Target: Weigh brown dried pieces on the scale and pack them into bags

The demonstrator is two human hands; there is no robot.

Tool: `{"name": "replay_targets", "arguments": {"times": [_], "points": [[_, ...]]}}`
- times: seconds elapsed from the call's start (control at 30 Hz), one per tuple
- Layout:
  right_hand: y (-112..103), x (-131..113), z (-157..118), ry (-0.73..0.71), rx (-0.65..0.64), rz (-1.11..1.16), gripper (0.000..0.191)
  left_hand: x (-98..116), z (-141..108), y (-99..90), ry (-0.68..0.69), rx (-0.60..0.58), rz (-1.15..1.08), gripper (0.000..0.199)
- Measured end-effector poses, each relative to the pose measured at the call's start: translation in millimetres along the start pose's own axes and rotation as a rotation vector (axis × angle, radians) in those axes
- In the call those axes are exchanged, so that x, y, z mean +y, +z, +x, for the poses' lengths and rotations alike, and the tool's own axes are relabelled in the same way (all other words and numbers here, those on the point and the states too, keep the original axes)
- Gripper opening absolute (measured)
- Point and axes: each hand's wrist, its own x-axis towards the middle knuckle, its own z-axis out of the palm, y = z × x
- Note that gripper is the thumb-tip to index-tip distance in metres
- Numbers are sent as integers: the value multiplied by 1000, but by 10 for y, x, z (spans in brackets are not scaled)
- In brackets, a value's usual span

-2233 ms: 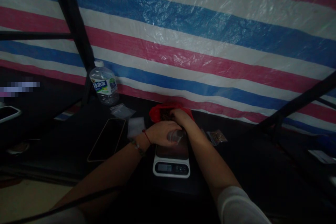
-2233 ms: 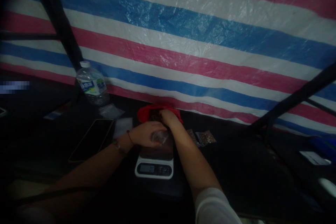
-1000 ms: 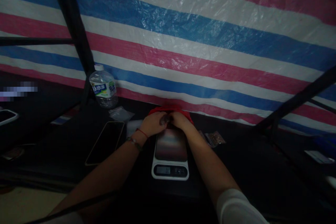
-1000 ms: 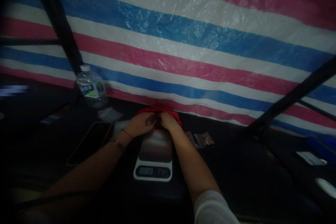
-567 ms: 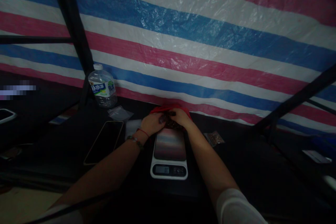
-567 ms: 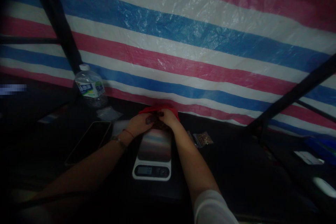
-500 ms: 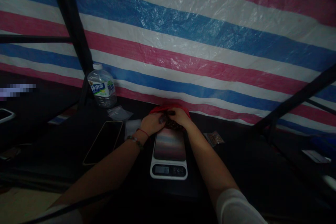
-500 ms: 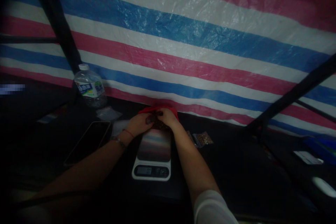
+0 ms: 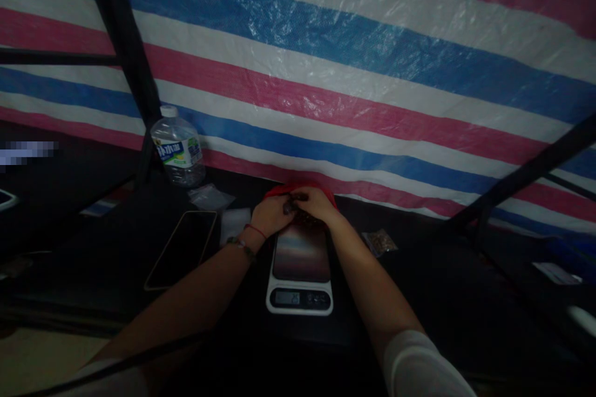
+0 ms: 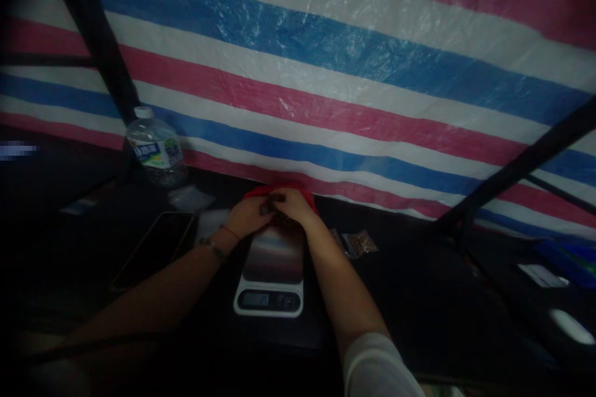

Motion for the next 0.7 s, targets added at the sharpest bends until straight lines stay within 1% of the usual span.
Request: {"name": "replay_targets", "arguments": {"times": [0.07, 0.13, 0.2, 0.23, 0.3, 0.37, 0.4, 0.47, 0.5, 0.53, 0.57, 0.63, 0.7], "points": [[24, 22, 16, 24, 54, -11, 27, 4, -2, -2, -12, 6, -4, 36], [31, 25, 28, 35, 89, -58, 18, 5, -4, -3, -21, 12, -11, 36], [15, 2, 37, 4, 74, -115, 9, 5, -4, -3, -24, 24, -13, 35], [-2, -19, 39, -22, 66, -138, 9, 4, -4, -2, -28, 30, -10, 35], [-52, -74, 34, -62, 75, -197, 16, 0, -5, 1, -45, 40, -12, 37], [-113, -132, 11, -34, 83, -329, 24, -7, -12, 2, -73, 61, -35, 41], [-139, -156, -8, 21, 59, -426, 27, -11, -17, 2, -85, 80, -54, 43], [-166, -187, -56, 168, -59, -610, 27, -19, -31, 1, -96, 137, -97, 44], [-161, -191, -79, 222, -120, -663, 26, -21, -39, 0, -94, 165, -117, 44], [-143, -186, -98, 239, -169, -681, 28, -21, -45, 1, -94, 185, -134, 43], [-114, -173, -112, 219, -202, -670, 34, -21, -49, 3, -97, 192, -143, 42], [-37, -127, -121, 126, -235, -619, 46, -18, -51, 8, -118, 172, -138, 40], [31, -69, -112, 59, -255, -591, 51, -18, -47, 14, -134, 138, -121, 41]]}}
